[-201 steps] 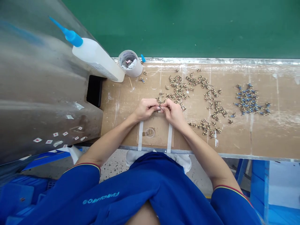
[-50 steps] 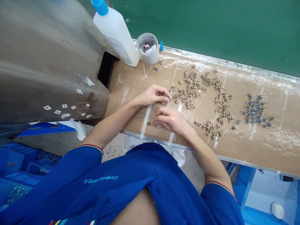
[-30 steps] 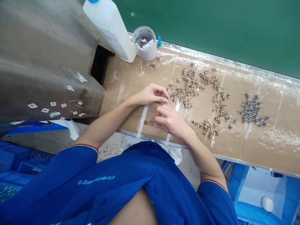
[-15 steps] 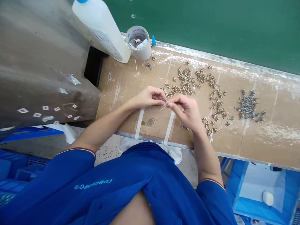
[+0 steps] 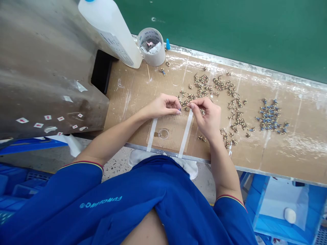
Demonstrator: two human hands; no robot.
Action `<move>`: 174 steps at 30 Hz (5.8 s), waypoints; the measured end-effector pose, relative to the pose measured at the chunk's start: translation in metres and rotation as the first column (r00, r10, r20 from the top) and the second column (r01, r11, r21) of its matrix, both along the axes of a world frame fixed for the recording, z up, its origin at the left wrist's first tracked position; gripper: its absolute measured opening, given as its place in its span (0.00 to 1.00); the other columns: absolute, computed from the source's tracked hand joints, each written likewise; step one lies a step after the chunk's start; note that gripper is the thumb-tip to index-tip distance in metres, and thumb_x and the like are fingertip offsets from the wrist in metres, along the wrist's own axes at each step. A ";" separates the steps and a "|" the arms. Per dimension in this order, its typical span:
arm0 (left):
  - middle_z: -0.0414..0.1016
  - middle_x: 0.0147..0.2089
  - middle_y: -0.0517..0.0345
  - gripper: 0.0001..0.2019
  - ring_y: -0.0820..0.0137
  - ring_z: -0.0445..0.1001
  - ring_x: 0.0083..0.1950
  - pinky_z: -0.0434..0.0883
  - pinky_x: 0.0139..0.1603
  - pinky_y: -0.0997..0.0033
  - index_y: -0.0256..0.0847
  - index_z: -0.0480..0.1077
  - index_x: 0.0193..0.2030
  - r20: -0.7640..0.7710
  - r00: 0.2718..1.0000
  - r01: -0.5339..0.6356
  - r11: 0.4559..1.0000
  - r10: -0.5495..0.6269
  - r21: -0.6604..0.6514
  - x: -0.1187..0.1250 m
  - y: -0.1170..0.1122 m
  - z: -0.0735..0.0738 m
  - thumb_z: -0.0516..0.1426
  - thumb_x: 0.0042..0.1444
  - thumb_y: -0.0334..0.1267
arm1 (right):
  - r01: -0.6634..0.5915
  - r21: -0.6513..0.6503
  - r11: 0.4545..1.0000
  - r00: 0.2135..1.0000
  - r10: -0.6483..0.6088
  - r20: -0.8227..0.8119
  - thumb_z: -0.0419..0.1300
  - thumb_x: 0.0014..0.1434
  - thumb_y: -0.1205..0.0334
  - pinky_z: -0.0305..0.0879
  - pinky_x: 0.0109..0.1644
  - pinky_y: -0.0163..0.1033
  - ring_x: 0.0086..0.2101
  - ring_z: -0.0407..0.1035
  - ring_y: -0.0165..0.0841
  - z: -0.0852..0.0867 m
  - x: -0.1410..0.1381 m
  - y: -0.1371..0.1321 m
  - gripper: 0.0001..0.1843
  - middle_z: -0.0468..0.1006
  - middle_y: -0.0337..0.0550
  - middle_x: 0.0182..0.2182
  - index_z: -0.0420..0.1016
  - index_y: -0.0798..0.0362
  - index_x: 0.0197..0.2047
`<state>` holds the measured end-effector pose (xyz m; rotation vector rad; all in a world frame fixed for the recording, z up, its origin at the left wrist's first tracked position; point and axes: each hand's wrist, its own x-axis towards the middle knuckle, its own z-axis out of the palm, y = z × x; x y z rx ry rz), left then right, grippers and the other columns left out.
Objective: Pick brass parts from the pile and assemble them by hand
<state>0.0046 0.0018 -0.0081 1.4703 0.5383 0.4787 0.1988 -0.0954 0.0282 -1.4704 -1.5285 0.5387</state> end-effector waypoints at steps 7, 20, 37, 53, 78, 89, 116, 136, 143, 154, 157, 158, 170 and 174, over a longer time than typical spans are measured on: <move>0.75 0.30 0.58 0.20 0.77 0.71 0.32 0.69 0.36 0.75 0.33 0.74 0.33 0.031 0.999 0.013 1.000 -0.013 0.007 0.000 0.000 0.001 0.71 0.50 0.49 | -0.021 0.035 0.999 1.000 0.020 0.017 0.60 0.71 0.46 0.79 0.40 0.40 0.34 0.81 0.34 -0.003 -0.002 0.001 0.17 0.85 0.42 0.34 0.78 0.49 0.38; 0.75 0.30 0.58 0.19 0.76 0.72 0.33 0.69 0.37 0.75 0.33 0.75 0.34 0.029 0.999 0.021 1.000 -0.022 0.021 -0.001 -0.001 0.000 0.71 0.52 0.48 | -0.079 0.070 0.994 0.989 0.069 0.133 0.60 0.72 0.52 0.77 0.40 0.40 0.35 0.80 0.34 -0.001 -0.002 0.000 0.13 0.85 0.42 0.34 0.77 0.48 0.38; 0.74 0.31 0.59 0.18 0.75 0.72 0.34 0.71 0.40 0.73 0.33 0.74 0.33 0.027 0.999 0.044 0.999 -0.044 -0.011 -0.002 0.002 0.002 0.71 0.49 0.47 | -0.102 0.014 0.995 0.980 0.098 0.173 0.58 0.71 0.45 0.78 0.41 0.44 0.36 0.80 0.37 0.005 -0.004 -0.001 0.18 0.85 0.44 0.33 0.77 0.46 0.36; 0.78 0.35 0.55 0.12 0.74 0.76 0.38 0.73 0.45 0.72 0.33 0.75 0.35 0.114 0.991 0.068 0.997 -0.065 -0.027 -0.004 0.005 -0.001 0.70 0.52 0.39 | -0.671 -0.105 0.734 0.741 0.663 -0.106 0.61 0.72 0.57 0.76 0.45 0.40 0.39 0.79 0.32 0.018 -0.015 -0.008 0.10 0.84 0.42 0.37 0.80 0.49 0.38; 0.72 0.31 0.60 0.20 0.76 0.70 0.33 0.70 0.38 0.74 0.37 0.70 0.34 0.029 0.977 -0.211 0.977 0.210 0.034 -0.011 0.017 0.002 0.70 0.50 0.50 | -0.099 -0.118 0.988 0.890 0.141 0.434 0.55 0.67 0.67 0.73 0.45 0.47 0.40 0.72 0.41 -0.035 -0.003 -0.004 0.13 0.76 0.46 0.40 0.80 0.45 0.45; 0.71 0.31 0.61 0.17 0.77 0.69 0.32 0.70 0.37 0.74 0.37 0.69 0.34 0.051 0.978 -0.205 0.978 0.204 0.024 -0.009 0.016 0.001 0.69 0.51 0.46 | -0.038 -0.075 0.996 0.899 0.067 0.432 0.53 0.71 0.63 0.72 0.43 0.45 0.38 0.70 0.39 -0.042 -0.018 -0.003 0.11 0.75 0.46 0.39 0.74 0.46 0.38; 0.73 0.31 0.59 0.08 0.77 0.69 0.32 0.68 0.36 0.75 0.34 0.72 0.34 0.073 0.984 -0.165 0.983 0.160 0.082 -0.006 0.010 -0.001 0.64 0.54 0.37 | -0.065 -0.116 0.991 0.963 0.093 0.255 0.57 0.70 0.60 0.74 0.44 0.44 0.37 0.77 0.38 -0.032 -0.006 0.004 0.11 0.83 0.45 0.36 0.80 0.49 0.39; 0.73 0.31 0.57 0.07 0.73 0.68 0.32 0.64 0.38 0.73 0.36 0.72 0.35 0.013 0.991 -0.117 0.833 0.131 0.541 0.001 0.000 -0.011 0.56 0.64 0.34 | 0.036 -0.225 0.974 0.912 -0.124 -0.391 0.73 0.55 0.36 0.80 0.39 0.43 0.31 0.78 0.34 -0.035 -0.019 0.011 0.25 0.83 0.41 0.31 0.78 0.49 0.38; 0.72 0.29 0.59 0.06 0.74 0.67 0.30 0.63 0.36 0.74 0.36 0.72 0.35 0.042 0.988 -0.146 0.838 0.146 0.526 0.002 0.000 -0.013 0.57 0.63 0.33 | -0.009 -0.287 0.958 0.912 -0.110 -0.396 0.71 0.57 0.38 0.81 0.43 0.44 0.33 0.78 0.33 -0.036 -0.017 0.011 0.23 0.82 0.41 0.33 0.78 0.48 0.40; 0.72 0.29 0.58 0.09 0.72 0.68 0.31 0.65 0.38 0.72 0.37 0.71 0.33 -0.012 0.990 -0.113 0.841 0.140 0.530 0.003 0.001 -0.013 0.57 0.65 0.37 | -0.020 -0.304 0.953 0.912 -0.107 -0.395 0.72 0.55 0.35 0.79 0.39 0.43 0.31 0.77 0.34 -0.035 -0.020 0.009 0.25 0.81 0.39 0.29 0.77 0.48 0.37; 0.72 0.28 0.58 0.10 0.71 0.69 0.31 0.66 0.39 0.71 0.38 0.70 0.31 -0.048 0.989 -0.096 0.841 0.143 0.532 0.003 0.002 -0.014 0.58 0.64 0.37 | -0.034 -0.321 0.946 0.917 -0.099 -0.387 0.71 0.54 0.32 0.78 0.38 0.44 0.30 0.77 0.34 -0.035 -0.021 0.008 0.27 0.81 0.39 0.29 0.76 0.48 0.36; 0.72 0.28 0.58 0.10 0.71 0.69 0.31 0.65 0.39 0.71 0.38 0.70 0.31 -0.056 0.988 -0.090 0.841 0.142 0.534 0.003 0.002 -0.014 0.58 0.64 0.37 | -0.036 -0.319 0.947 0.920 -0.093 -0.381 0.71 0.54 0.32 0.78 0.38 0.44 0.30 0.76 0.34 -0.035 -0.022 0.008 0.27 0.81 0.39 0.29 0.76 0.48 0.36; 0.73 0.29 0.56 0.08 0.68 0.68 0.31 0.60 0.35 0.69 0.39 0.69 0.28 -0.192 0.980 0.071 0.798 0.057 0.599 0.002 0.003 -0.016 0.55 0.59 0.33 | -0.137 -0.338 0.931 0.955 0.034 -0.294 0.69 0.59 0.42 0.68 0.31 0.39 0.26 0.68 0.31 -0.038 -0.019 0.008 0.20 0.74 0.37 0.26 0.72 0.49 0.33; 0.71 0.27 0.56 0.08 0.69 0.66 0.30 0.58 0.34 0.68 0.39 0.68 0.27 -0.227 0.968 0.048 0.811 0.106 0.583 0.003 0.002 -0.015 0.56 0.58 0.34 | -0.063 -0.322 0.945 0.962 -0.028 -0.272 0.67 0.61 0.46 0.65 0.31 0.38 0.27 0.67 0.31 -0.041 -0.027 0.006 0.16 0.74 0.37 0.26 0.71 0.48 0.32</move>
